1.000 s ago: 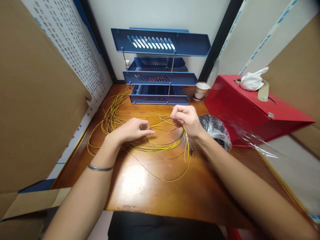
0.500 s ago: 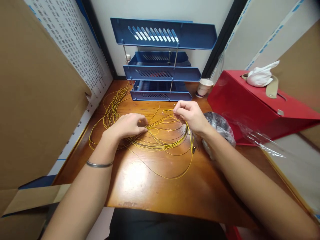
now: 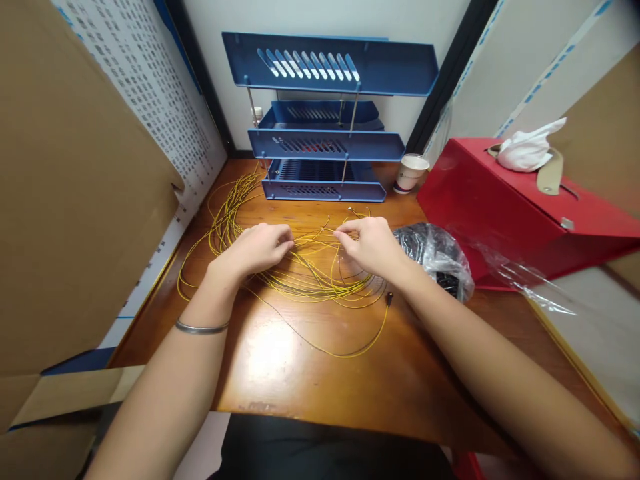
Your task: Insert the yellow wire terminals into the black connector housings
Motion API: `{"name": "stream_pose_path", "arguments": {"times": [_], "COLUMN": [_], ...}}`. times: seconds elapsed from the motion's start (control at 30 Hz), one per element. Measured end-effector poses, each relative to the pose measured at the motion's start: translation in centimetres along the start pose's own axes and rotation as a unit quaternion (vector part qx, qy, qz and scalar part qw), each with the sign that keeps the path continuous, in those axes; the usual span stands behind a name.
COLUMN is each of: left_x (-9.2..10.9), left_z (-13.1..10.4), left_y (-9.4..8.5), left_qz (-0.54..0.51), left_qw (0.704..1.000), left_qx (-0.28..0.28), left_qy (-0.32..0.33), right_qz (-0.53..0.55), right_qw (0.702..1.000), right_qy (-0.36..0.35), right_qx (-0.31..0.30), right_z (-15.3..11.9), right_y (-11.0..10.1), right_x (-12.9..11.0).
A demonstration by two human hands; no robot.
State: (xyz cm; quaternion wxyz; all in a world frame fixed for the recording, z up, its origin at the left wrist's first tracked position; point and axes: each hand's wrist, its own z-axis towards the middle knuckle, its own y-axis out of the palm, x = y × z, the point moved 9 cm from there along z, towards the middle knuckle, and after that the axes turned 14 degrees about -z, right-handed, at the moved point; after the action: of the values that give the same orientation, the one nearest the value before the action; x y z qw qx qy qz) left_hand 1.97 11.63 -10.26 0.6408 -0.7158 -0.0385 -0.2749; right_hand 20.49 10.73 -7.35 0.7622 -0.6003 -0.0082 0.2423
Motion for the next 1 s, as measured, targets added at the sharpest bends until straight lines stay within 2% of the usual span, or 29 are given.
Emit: {"name": "stream_pose_path", "arguments": {"times": [0.23,0.47,0.7,0.83,1.0], "left_x": [-0.3,0.5,0.5,0.2,0.2], "left_z": [0.1,0.0,0.0,0.0,0.1], "left_y": [-0.2,-0.4,0.2,0.2,-0.2], "left_qz": [-0.003,-0.042,-0.028,-0.06,-0.054], "left_qw": [1.0,0.998,0.999,0.998,0.998], "left_qx": [0.016,0.022,-0.012,-0.01,0.008], "left_qy": [-0.007,0.049,0.028,0.006,0.019], "right_qz": [-0.017,0.002,0.014,-0.004,-0.023], "right_qw": [0.998,0.999,0.998,0.998,0.998], "right_qy": [-0.001,-0.027,-0.055,-0.063,-0.062], "right_qx": [-0.059,-0.036,-0.021,-0.014,-0.008], "right_z": [-0.1,0.1,0.1,0.1,0.4], "right_y": [-0.5,-2.7,-3.4,-3.8,-3.9], "right_x": [-0.1,0.0,0.0,0.1,0.8]}}
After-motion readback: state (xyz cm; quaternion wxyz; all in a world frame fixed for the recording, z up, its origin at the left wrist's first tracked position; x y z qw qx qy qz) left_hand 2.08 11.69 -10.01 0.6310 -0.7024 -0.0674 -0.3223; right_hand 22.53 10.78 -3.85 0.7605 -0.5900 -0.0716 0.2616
